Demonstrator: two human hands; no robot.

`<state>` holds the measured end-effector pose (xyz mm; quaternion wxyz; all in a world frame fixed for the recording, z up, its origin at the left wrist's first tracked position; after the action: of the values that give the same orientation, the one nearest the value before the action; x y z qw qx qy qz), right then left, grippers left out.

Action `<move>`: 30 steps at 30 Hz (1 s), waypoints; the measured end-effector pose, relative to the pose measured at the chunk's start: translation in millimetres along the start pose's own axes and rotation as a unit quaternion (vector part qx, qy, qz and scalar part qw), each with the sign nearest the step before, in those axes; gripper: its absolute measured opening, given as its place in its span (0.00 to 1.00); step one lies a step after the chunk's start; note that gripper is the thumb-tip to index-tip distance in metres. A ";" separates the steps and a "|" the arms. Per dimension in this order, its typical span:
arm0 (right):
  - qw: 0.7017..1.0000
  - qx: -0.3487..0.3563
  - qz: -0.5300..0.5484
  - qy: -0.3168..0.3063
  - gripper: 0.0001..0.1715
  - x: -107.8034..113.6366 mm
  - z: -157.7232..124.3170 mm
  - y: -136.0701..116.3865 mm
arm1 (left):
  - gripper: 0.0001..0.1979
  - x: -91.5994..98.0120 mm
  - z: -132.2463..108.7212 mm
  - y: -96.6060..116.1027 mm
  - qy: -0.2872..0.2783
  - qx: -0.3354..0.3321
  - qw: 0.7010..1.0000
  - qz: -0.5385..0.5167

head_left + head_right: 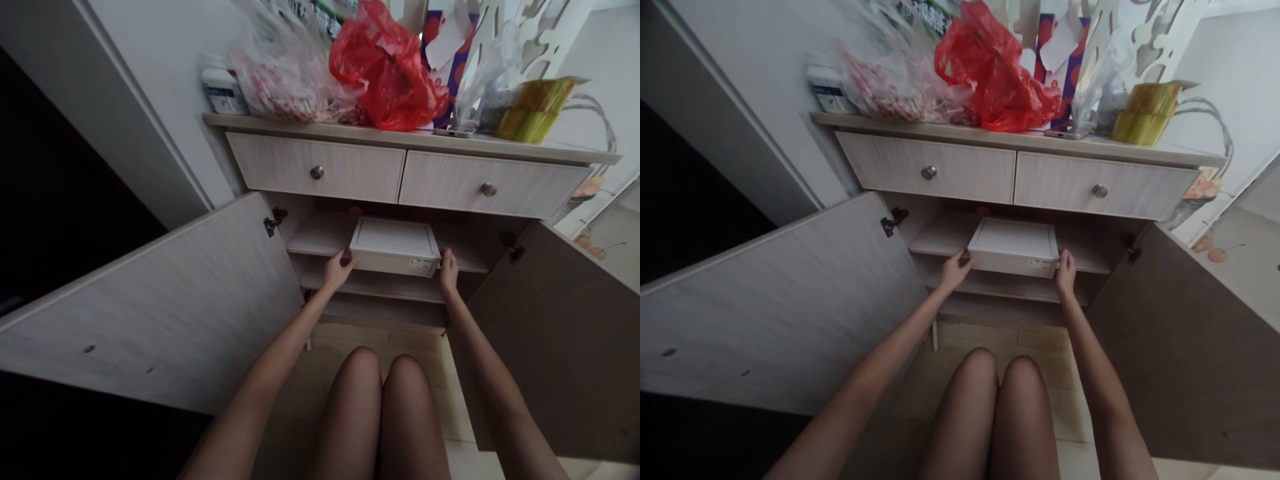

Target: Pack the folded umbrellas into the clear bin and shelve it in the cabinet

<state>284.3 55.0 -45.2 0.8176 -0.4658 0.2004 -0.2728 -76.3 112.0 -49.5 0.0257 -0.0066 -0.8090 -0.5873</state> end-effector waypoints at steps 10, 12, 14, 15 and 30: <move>0.974 0.125 -0.182 -0.057 0.30 -12.3 -6.4 -4.0 | 0.17 -19.6 32.6 17.2 0.117 -0.201 0.945 0.230; 0.971 0.130 -0.192 -0.055 0.31 -18.0 7.9 3.0 | 0.17 -24.2 42.4 24.7 0.119 -0.215 0.937 0.247; 0.968 0.133 -0.207 -0.057 0.30 -24.1 20.3 10.9 | 0.16 -28.3 53.5 30.5 0.123 -0.214 0.932 0.267; 0.965 0.134 -0.218 -0.060 0.29 -27.2 26.1 14.7 | 0.15 -30.3 59.5 33.0 0.124 -0.212 0.930 0.273; 0.921 0.110 -0.355 -0.120 0.20 -67.7 96.9 51.9 | 0.16 -48.8 134.6 63.5 0.106 -0.177 0.933 0.294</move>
<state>302.0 182.7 -38.4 0.7311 -0.4429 -0.1087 -0.5074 -29.4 260.6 -33.1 0.2817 -0.1863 -0.6464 -0.6842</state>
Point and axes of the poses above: each hand's wrist, its own z-axis towards the middle knuckle, its own x-axis out of the back of the hand, y = z × x, the point moved 7 cm from there along z, towards the middle knuckle, and after that the axes turned 14 degrees about x, right-handed, at the moved point
